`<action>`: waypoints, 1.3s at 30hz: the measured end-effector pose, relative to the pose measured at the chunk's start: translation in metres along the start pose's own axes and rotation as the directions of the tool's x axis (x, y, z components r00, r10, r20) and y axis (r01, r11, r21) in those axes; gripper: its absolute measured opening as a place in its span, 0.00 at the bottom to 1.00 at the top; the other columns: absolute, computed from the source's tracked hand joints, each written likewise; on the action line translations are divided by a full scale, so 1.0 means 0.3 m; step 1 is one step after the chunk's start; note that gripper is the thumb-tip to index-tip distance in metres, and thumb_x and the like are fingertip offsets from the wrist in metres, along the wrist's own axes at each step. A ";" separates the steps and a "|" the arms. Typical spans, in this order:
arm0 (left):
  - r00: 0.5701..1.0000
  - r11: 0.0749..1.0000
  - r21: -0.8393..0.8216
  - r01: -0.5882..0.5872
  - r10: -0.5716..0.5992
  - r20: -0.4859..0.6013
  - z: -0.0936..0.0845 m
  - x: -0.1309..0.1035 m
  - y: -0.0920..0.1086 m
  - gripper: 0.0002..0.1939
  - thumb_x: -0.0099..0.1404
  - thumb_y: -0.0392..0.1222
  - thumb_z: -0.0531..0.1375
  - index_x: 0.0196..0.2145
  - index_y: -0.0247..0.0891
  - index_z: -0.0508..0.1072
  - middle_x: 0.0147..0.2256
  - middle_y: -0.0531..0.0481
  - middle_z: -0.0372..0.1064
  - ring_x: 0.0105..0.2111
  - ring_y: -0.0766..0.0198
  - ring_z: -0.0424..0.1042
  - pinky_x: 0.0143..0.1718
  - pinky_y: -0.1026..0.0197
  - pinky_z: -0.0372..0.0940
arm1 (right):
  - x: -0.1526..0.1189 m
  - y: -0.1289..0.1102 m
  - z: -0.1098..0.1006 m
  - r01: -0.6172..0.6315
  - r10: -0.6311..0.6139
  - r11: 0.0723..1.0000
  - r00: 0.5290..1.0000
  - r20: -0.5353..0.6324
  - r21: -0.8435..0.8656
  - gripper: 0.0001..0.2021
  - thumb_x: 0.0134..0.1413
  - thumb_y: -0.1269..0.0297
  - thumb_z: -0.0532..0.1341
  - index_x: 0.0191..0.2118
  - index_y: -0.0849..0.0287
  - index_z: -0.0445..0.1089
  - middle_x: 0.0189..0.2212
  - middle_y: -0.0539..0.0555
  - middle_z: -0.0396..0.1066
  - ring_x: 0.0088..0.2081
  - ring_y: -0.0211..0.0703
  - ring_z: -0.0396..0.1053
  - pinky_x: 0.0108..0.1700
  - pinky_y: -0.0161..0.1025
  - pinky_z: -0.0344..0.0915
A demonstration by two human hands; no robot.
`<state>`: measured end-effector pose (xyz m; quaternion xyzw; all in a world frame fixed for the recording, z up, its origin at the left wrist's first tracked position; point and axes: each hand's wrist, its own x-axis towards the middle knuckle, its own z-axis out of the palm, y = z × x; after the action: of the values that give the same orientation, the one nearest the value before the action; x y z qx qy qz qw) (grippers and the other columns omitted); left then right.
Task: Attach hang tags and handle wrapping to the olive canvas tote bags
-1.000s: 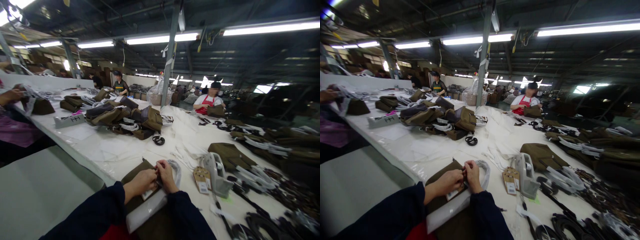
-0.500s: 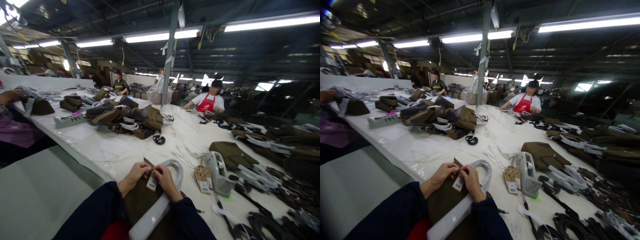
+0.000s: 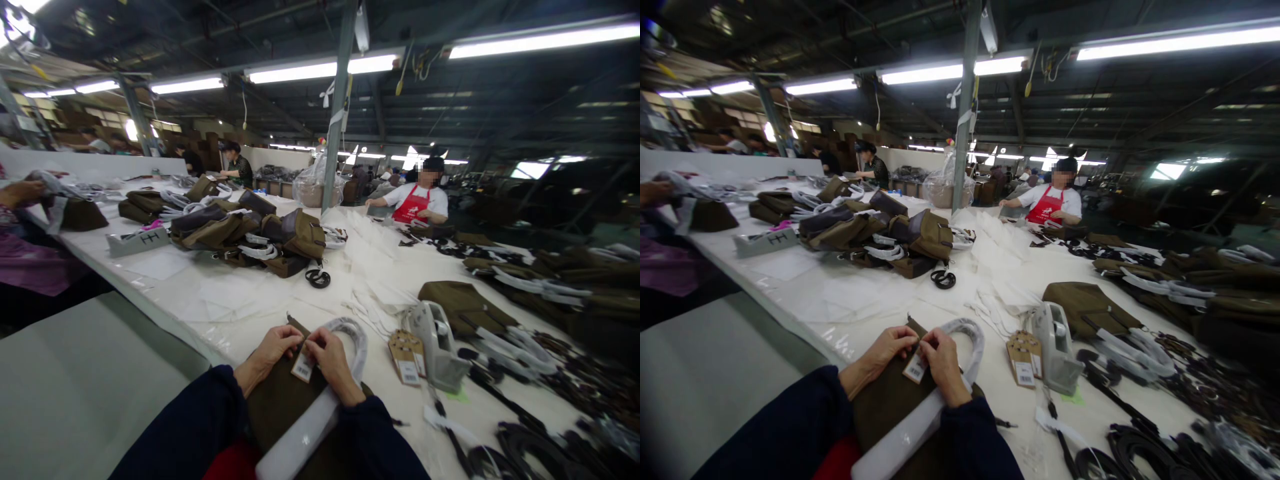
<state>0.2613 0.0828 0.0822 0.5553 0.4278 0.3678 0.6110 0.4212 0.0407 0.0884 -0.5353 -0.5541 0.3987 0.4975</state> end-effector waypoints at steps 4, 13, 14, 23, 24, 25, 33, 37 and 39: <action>1.000 1.000 -0.002 -0.003 0.003 0.003 0.001 -0.001 -0.003 0.11 0.53 0.45 0.64 0.30 0.33 0.75 0.25 0.54 0.67 0.25 0.69 0.64 0.25 0.67 0.59 | 0.003 0.016 0.001 -0.006 0.005 0.999 1.000 -0.011 -0.033 0.02 0.46 0.67 0.60 0.26 0.57 0.68 0.18 0.47 0.68 0.20 0.40 0.65 0.24 0.36 0.61; 1.000 0.999 -0.035 0.010 -0.010 -0.001 0.004 -0.003 -0.001 0.11 0.54 0.44 0.64 0.30 0.33 0.75 0.24 0.54 0.67 0.24 0.69 0.63 0.25 0.67 0.58 | 0.004 0.029 0.004 -0.019 0.017 0.998 0.999 -0.035 -0.051 0.02 0.47 0.67 0.60 0.27 0.58 0.69 0.19 0.48 0.68 0.20 0.39 0.65 0.24 0.35 0.60; 1.000 0.999 -0.041 0.014 -0.014 -0.004 0.004 -0.003 -0.001 0.11 0.54 0.44 0.64 0.30 0.33 0.75 0.24 0.54 0.67 0.24 0.69 0.63 0.25 0.67 0.57 | 0.004 0.030 0.005 -0.021 0.020 0.999 0.999 -0.037 -0.048 0.03 0.47 0.66 0.60 0.27 0.58 0.68 0.19 0.48 0.68 0.20 0.40 0.65 0.24 0.35 0.60; 0.999 0.996 -0.078 0.032 -0.032 -0.009 0.004 -0.001 -0.011 0.11 0.53 0.44 0.65 0.31 0.33 0.76 0.24 0.54 0.68 0.25 0.70 0.64 0.26 0.67 0.58 | 0.001 0.026 0.014 -0.058 0.058 0.998 0.998 -0.036 -0.005 0.04 0.47 0.64 0.60 0.26 0.57 0.66 0.17 0.47 0.66 0.18 0.39 0.64 0.22 0.36 0.61; 0.999 0.996 -0.079 0.034 -0.034 -0.009 0.004 -0.001 -0.011 0.11 0.53 0.44 0.65 0.31 0.33 0.76 0.24 0.54 0.68 0.25 0.70 0.64 0.26 0.67 0.57 | 0.000 0.023 0.014 -0.059 0.058 0.998 0.997 -0.042 -0.010 0.04 0.47 0.64 0.60 0.26 0.58 0.66 0.17 0.47 0.66 0.18 0.39 0.64 0.23 0.36 0.61; 0.999 0.996 -0.080 0.035 -0.036 -0.010 0.005 0.000 -0.011 0.11 0.53 0.44 0.65 0.31 0.33 0.76 0.24 0.54 0.68 0.25 0.70 0.64 0.26 0.67 0.57 | 0.000 0.020 0.014 -0.059 0.058 0.998 0.997 -0.047 -0.016 0.04 0.48 0.64 0.60 0.27 0.58 0.66 0.17 0.47 0.66 0.18 0.39 0.64 0.23 0.36 0.61; 0.999 0.994 -0.099 0.041 -0.043 -0.019 0.018 0.004 -0.010 0.09 0.54 0.43 0.65 0.30 0.33 0.76 0.23 0.54 0.68 0.23 0.70 0.65 0.26 0.67 0.58 | 0.000 0.017 0.015 -0.036 0.029 0.996 0.996 -0.082 -0.086 0.05 0.50 0.64 0.59 0.27 0.58 0.66 0.18 0.47 0.67 0.21 0.40 0.65 0.26 0.36 0.61; 0.999 0.993 -0.113 0.036 -0.038 -0.016 0.029 0.011 -0.010 0.08 0.54 0.42 0.64 0.28 0.34 0.74 0.23 0.54 0.68 0.24 0.70 0.66 0.26 0.67 0.60 | -0.001 0.025 0.013 -0.025 0.011 0.990 0.994 -0.108 -0.136 0.04 0.49 0.65 0.59 0.26 0.58 0.67 0.19 0.48 0.67 0.23 0.40 0.65 0.27 0.36 0.59; 0.999 0.992 -0.120 0.034 -0.036 -0.009 0.034 0.013 -0.008 0.08 0.54 0.43 0.64 0.27 0.34 0.73 0.23 0.54 0.68 0.24 0.69 0.66 0.25 0.67 0.61 | -0.001 0.026 0.013 -0.026 0.009 0.988 0.994 -0.112 -0.150 0.04 0.50 0.66 0.59 0.26 0.58 0.67 0.19 0.48 0.67 0.23 0.40 0.65 0.27 0.36 0.59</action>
<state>0.2721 0.0826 0.0797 0.5079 0.4182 0.3852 0.6471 0.4187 0.0416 0.0800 -0.5974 -0.5496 0.3298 0.4819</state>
